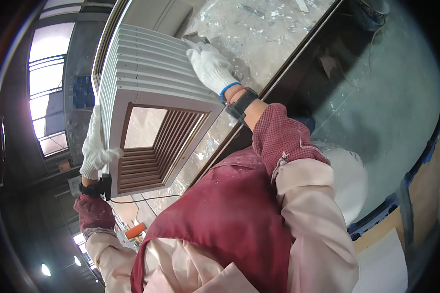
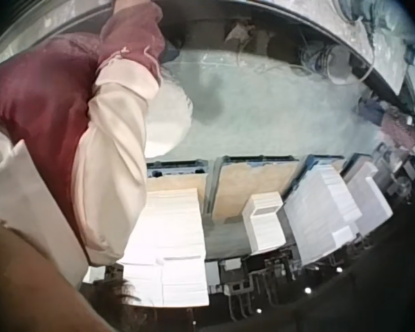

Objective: The person wipes a stack of white frames with a cloth, moves them to a pallet, and then returns to the workbench to wipe another stack of frames.

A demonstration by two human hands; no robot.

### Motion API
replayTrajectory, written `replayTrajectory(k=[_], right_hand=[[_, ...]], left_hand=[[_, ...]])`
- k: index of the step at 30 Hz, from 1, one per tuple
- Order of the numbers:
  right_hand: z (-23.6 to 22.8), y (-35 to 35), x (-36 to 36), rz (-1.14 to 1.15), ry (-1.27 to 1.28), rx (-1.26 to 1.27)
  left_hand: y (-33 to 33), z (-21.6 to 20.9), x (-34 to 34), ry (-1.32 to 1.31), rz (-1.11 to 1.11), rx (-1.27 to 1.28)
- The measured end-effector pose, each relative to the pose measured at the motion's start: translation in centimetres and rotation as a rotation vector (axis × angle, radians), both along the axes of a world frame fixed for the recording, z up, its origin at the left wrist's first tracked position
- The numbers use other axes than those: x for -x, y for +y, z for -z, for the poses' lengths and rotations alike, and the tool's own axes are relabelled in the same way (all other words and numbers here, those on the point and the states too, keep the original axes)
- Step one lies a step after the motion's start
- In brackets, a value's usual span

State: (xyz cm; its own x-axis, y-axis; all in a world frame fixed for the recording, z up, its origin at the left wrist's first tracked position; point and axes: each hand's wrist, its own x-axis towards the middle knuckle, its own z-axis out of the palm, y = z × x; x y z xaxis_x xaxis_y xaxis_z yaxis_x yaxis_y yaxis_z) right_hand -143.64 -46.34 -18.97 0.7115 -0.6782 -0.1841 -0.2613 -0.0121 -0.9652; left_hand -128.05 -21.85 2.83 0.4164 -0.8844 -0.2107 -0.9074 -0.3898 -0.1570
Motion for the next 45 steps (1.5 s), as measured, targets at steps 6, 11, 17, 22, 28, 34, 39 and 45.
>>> replayTrajectory(k=[6,11,17,22,28,34,39,45], right_hand=[[-2.0,1.4,0.7,-0.031,-0.101,0.481],[1.9,2.2,0.7,0.19,-0.025,0.084],[-5.3,4.5,3.7,-0.238,-0.064,0.244],[5.0,6.0,1.2,0.288,-0.089,0.549],[-2.9,9.3,5.6,-0.053,-0.285,0.15],[2.8,10.8,4.0,0.159,-0.004,0.115],[-1.5,11.9,3.8,0.18,-0.295,0.429],[5.1,12.1,4.1,0.112,-0.398,0.197]], left_hand=[[-0.2,0.1,-0.2,-0.029,0.002,-0.004],[-0.9,0.3,-0.5,-0.024,0.053,-0.007],[0.2,-0.1,-0.1,0.049,-0.001,0.036],[-0.5,0.3,-0.5,-0.056,0.032,0.009],[0.6,0.1,-0.5,-0.027,0.042,0.024],[-0.3,0.0,-0.2,-0.096,0.069,-0.017],[-0.2,0.2,-0.5,0.05,0.023,0.047],[-0.3,0.3,-0.7,0.026,0.045,0.034]])
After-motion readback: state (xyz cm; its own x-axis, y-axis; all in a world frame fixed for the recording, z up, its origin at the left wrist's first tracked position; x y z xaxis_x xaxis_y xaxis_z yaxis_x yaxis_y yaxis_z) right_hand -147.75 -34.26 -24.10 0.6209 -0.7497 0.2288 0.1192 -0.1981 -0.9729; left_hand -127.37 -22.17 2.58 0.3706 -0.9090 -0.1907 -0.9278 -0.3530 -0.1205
